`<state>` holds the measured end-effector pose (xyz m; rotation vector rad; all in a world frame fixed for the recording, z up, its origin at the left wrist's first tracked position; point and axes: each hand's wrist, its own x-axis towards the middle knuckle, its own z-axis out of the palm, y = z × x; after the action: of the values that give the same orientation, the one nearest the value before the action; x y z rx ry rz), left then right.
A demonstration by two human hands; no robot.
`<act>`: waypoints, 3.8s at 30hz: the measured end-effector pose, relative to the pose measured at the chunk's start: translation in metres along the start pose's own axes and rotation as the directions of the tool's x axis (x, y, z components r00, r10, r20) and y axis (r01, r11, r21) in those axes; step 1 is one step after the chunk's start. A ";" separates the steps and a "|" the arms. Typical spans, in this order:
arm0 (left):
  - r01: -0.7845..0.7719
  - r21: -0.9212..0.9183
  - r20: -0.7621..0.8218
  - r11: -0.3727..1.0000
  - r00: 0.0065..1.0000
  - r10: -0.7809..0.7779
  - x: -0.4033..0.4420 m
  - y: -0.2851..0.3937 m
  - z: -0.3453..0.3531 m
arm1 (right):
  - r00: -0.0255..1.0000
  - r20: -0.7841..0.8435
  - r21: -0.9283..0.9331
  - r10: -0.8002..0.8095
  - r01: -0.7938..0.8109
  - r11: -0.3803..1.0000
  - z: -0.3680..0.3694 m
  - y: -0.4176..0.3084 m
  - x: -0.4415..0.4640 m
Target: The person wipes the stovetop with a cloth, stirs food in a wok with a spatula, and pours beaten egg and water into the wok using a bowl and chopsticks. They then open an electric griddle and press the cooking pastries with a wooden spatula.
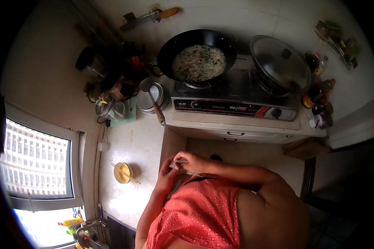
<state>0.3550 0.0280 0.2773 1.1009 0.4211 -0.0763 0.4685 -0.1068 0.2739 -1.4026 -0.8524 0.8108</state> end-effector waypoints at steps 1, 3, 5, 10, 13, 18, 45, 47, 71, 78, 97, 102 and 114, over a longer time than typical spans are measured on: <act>0.000 0.093 -0.041 0.996 0.999 0.004 -0.002 0.000 -0.001 | 1.000 0.018 -0.012 0.002 -0.001 1.000 0.005 0.004 0.001; 0.019 0.057 -0.103 0.998 0.995 -0.013 -0.009 0.006 0.003 | 0.999 0.045 -0.022 0.003 -0.002 1.000 0.008 0.005 0.003; 0.034 0.013 -0.182 0.999 0.983 -0.031 -0.014 0.009 0.003 | 0.991 0.122 -0.034 -0.048 0.052 0.998 0.007 -0.001 0.004; -0.003 0.157 -0.323 0.988 0.945 0.054 -0.010 -0.005 -0.008 | 0.987 0.106 -0.124 -0.117 0.130 0.984 0.006 0.005 0.005; -0.045 0.058 -0.464 0.997 0.883 0.067 -0.003 0.000 -0.016 | 0.988 0.026 -0.175 -0.149 0.152 0.973 -0.001 0.019 0.002; -0.180 0.013 -0.569 0.984 0.808 0.155 0.024 0.012 -0.063 | 0.991 0.021 -0.008 0.132 -0.131 0.991 -0.033 0.036 -0.009; 0.257 0.198 -0.179 0.946 0.958 -0.223 -0.036 -0.022 -0.026 | 0.955 0.095 -0.196 0.281 -0.259 0.946 -0.044 0.068 -0.030; 0.237 0.212 -0.197 0.948 0.961 -0.196 -0.041 -0.019 -0.019 | 0.923 0.156 -0.287 0.353 -0.299 0.910 -0.042 0.047 -0.023; 0.197 0.110 -0.274 0.974 0.948 -0.161 -0.056 -0.034 -0.026 | 0.942 0.139 -0.313 0.305 -0.251 0.916 -0.026 0.058 -0.029; 0.226 0.120 -0.258 0.967 0.947 -0.190 -0.055 -0.034 -0.028 | 0.924 0.139 -0.320 0.356 -0.298 0.899 -0.027 0.048 -0.033; 0.220 0.158 -0.257 0.963 0.951 -0.175 -0.055 -0.029 -0.024 | 0.917 0.197 -0.279 0.345 -0.285 0.917 -0.023 0.052 -0.028; 0.211 0.145 -0.254 0.967 0.952 -0.170 -0.055 -0.033 -0.027 | 0.929 0.195 -0.290 0.313 -0.250 0.924 -0.022 0.058 -0.028; 0.201 0.109 -0.298 0.973 0.941 -0.161 -0.056 -0.033 -0.019 | 0.933 0.222 -0.299 0.283 -0.211 0.931 -0.020 0.058 -0.029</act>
<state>0.2892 0.0210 0.2627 1.2123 0.7896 -0.1102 0.4735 -0.1415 0.2150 -1.6940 -1.0301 1.1267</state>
